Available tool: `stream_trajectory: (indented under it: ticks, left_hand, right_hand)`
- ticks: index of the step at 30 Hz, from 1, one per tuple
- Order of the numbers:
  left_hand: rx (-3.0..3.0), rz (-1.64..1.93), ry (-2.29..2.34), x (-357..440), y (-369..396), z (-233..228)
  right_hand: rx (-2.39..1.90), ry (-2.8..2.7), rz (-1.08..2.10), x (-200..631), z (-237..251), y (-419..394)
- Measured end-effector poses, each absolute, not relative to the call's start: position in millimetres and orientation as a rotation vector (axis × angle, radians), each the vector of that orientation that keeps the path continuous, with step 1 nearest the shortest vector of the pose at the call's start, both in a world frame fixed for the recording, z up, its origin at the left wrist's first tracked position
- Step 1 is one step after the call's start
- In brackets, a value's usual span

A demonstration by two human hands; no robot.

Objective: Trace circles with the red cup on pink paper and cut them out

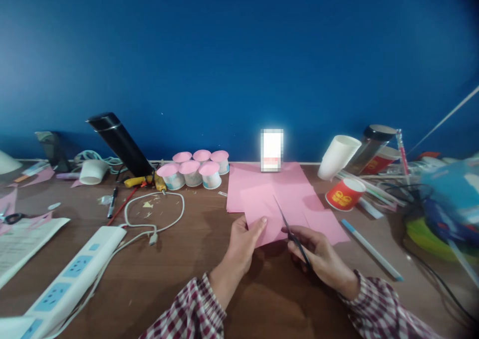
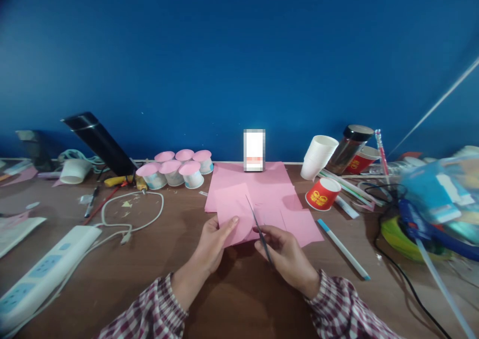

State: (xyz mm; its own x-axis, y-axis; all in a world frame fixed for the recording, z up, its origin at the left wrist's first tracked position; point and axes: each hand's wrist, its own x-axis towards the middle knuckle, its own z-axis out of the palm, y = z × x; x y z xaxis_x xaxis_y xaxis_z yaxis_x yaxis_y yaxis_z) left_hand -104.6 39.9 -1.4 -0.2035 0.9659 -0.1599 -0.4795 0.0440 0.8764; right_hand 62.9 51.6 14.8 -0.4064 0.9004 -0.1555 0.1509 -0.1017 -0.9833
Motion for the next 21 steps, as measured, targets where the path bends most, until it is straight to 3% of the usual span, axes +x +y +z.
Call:
stream_trajectory:
  ticks: [21]
  left_hand:
    - [0.640, 1.488, 1.051, -104.2, 40.8, -0.1]
  right_hand:
    - [-1.184, -1.531, 1.581, 61.4, 18.7, 51.0]
